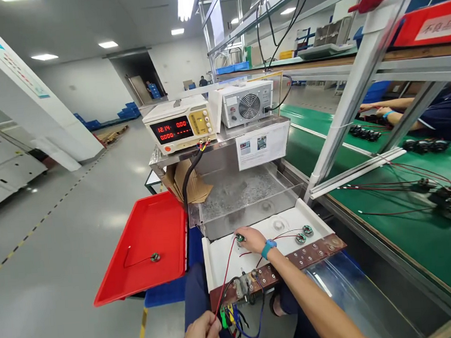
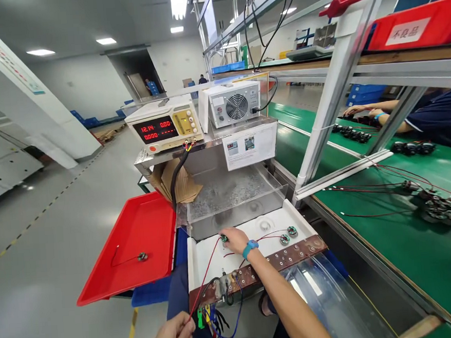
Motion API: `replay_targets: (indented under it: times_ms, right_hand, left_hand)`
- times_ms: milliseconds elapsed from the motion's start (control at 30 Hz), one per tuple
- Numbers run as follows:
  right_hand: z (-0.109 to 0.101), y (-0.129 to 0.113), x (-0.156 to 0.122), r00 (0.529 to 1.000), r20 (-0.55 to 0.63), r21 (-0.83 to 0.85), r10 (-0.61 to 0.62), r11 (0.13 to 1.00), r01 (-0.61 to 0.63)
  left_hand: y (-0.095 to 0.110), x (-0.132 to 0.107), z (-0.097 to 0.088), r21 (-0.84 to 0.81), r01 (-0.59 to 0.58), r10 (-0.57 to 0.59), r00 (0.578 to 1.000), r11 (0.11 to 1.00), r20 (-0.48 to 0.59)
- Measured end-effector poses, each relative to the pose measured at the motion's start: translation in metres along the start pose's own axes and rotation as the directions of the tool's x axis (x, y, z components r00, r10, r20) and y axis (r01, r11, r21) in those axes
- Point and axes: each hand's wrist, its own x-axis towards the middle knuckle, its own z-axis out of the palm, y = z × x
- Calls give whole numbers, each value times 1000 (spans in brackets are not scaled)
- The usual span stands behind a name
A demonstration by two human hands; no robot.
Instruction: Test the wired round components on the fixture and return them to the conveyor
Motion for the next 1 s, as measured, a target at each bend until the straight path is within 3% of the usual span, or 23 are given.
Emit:
replay_targets:
  times_ms: [100, 167, 300, 433, 533, 700, 833, 1000]
  right_hand:
    - [10, 11, 4, 998, 17, 49, 63, 997, -64]
    - [14, 18, 1, 998, 11, 81, 66, 994, -67]
    - [16, 21, -2, 998, 4, 71, -55, 996, 54]
    - [17, 16, -1, 986, 38, -3, -163, 987, 163]
    - [18, 16, 0, 977, 52, -56, -205, 977, 207]
    - [23, 19, 3, 967, 105, -87, -234, 966, 243]
    - [25, 22, 8, 977, 126, -119, -174, 975, 189]
    - [23, 22, 10, 984, 144, -150, -102, 981, 124]
  left_hand:
    - [-13, 8, 22, -280, 110, -86, 992, 954, 97]
    - [-9, 14, 36, -409, 165, -104, 980, 897, 167]
    - [25, 25, 48, -631, 135, -4, 979, 764, 205]
    - [66, 36, 37, -762, 43, 92, 987, 646, 133]
    - [87, 47, 24, -766, -4, 118, 988, 643, 95]
    - [101, 74, 16, -667, -76, 90, 996, 741, -14]
    - [101, 98, 22, -611, -161, 133, 987, 775, -91]
    - [87, 128, 41, -314, -322, 257, 938, 893, -231]
